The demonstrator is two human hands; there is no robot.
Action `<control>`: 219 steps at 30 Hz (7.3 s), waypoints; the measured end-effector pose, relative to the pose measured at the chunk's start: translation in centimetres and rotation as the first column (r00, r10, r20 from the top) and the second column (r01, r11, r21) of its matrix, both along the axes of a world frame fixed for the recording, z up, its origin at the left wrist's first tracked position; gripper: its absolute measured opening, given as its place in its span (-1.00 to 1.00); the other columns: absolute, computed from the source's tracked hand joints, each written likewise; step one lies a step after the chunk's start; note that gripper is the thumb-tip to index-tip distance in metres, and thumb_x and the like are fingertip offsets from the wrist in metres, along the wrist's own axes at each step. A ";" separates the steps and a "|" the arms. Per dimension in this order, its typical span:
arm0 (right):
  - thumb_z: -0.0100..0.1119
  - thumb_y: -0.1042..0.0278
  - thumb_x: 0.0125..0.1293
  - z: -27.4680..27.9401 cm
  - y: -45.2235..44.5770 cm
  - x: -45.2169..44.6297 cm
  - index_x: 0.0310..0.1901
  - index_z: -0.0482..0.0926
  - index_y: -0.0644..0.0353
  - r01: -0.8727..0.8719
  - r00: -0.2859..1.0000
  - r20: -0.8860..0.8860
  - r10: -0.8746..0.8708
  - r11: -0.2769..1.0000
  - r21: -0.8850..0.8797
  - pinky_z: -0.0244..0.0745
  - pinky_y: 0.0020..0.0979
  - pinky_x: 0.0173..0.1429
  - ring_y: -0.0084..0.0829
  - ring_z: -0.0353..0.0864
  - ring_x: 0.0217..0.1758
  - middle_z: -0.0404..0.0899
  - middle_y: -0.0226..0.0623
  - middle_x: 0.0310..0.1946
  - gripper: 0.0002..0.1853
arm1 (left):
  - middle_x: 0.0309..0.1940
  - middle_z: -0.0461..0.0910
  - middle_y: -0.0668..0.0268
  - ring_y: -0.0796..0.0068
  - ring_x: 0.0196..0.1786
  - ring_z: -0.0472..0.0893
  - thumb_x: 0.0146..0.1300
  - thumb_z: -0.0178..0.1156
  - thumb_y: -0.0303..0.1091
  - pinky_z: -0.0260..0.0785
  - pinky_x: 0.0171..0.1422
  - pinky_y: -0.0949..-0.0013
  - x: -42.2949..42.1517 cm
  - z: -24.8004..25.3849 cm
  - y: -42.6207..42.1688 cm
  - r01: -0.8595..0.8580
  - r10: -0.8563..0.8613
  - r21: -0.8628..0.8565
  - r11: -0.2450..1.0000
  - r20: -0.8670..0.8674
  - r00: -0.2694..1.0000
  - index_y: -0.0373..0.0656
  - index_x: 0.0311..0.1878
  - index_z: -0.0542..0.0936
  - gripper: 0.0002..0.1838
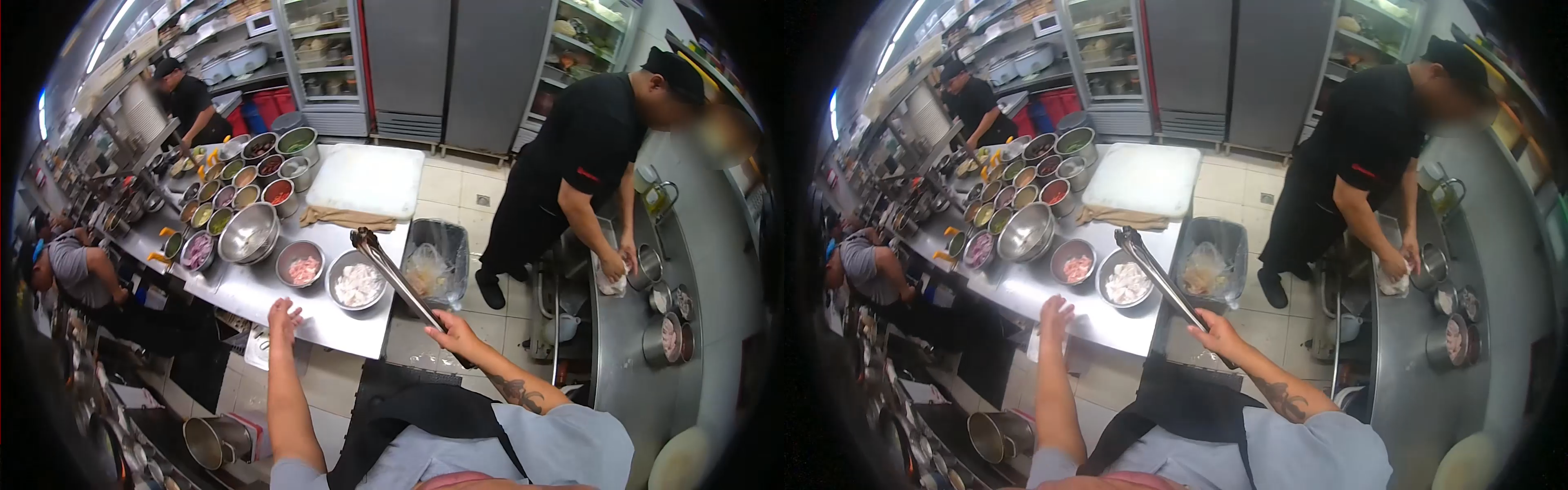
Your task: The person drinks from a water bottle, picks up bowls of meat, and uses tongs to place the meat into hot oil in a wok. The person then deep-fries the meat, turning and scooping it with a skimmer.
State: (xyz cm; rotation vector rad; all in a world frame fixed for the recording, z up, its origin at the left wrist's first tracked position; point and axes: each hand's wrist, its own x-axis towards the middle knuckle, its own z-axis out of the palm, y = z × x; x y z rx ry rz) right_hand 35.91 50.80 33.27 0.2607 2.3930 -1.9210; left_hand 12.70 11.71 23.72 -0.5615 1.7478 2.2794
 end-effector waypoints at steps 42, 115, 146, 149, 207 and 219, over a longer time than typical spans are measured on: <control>0.31 0.36 0.18 10.3 -5.3 -5.4 0.04 0.46 0.26 -0.414 0.677 -0.110 0.728 0.500 0.761 0.49 -0.11 -0.17 0.02 0.59 -0.22 0.56 -0.02 -0.27 -0.59 | -0.23 0.56 0.26 0.53 -0.26 0.62 0.39 0.11 -0.47 0.63 -0.22 0.43 17.9 6.6 -2.9 -0.310 0.237 -0.158 0.938 -0.362 0.902 -0.21 -0.20 0.41 -0.92; 0.27 0.47 0.14 24.0 -79.2 30.6 -0.06 0.62 0.26 -0.117 -0.988 -0.142 -0.068 -0.288 0.951 0.48 -0.02 -0.05 0.08 0.62 -0.20 0.62 0.09 -0.35 -0.70 | -0.27 0.56 0.21 0.44 -0.39 0.66 0.32 0.15 -0.50 0.61 -0.34 0.43 77.0 12.0 -20.3 -0.523 0.445 -0.003 -0.852 -0.529 -0.722 -0.20 -0.29 0.34 -0.84; 0.26 0.25 0.15 6.8 -98.2 36.6 -0.17 0.63 0.40 -0.126 -0.938 -0.011 0.345 -0.313 0.941 0.50 -0.06 0.06 0.12 0.64 -0.08 0.63 0.23 -0.28 -0.65 | -0.36 0.47 0.21 0.30 -0.40 0.66 0.24 0.15 -0.55 0.69 -0.31 0.35 83.7 8.1 -20.8 -0.445 0.402 0.157 -0.882 -0.243 -0.883 -0.17 -0.39 0.30 -0.80; 0.28 0.23 0.13 7.2 -97.2 36.0 -0.12 0.63 0.38 -0.043 -0.910 0.080 0.407 -0.285 0.958 0.50 -0.07 0.06 0.12 0.64 -0.08 0.62 0.24 -0.26 -0.63 | -0.37 0.46 0.25 0.33 -0.38 0.66 0.26 0.15 -0.53 0.68 -0.30 0.35 84.3 7.7 -20.3 -0.468 0.428 0.162 -0.869 -0.230 -0.874 -0.16 -0.38 0.32 -0.81; 0.29 0.27 0.16 9.6 -90.2 35.8 -0.03 0.59 0.33 -0.069 -0.936 0.037 0.350 -0.285 0.956 0.50 -0.07 0.07 0.12 0.62 -0.06 0.62 0.21 -0.20 -0.61 | -0.33 0.54 0.16 0.32 -0.35 0.68 0.26 0.16 -0.55 0.67 -0.36 0.39 87.9 7.5 -22.1 -0.527 0.481 0.172 -0.833 -0.246 -0.841 -0.23 -0.38 0.36 -0.84; 0.29 0.16 0.20 4.1 -91.9 33.8 0.02 0.56 0.33 -0.187 -0.886 -0.005 0.464 -0.347 0.919 0.47 -0.03 0.05 0.18 0.60 -0.04 0.61 0.24 -0.20 -0.54 | -0.38 0.54 0.17 0.36 -0.41 0.67 0.31 0.16 -0.53 0.67 -0.36 0.40 88.0 6.8 -21.1 -0.531 0.487 0.182 -0.828 -0.235 -0.841 -0.22 -0.36 0.35 -0.82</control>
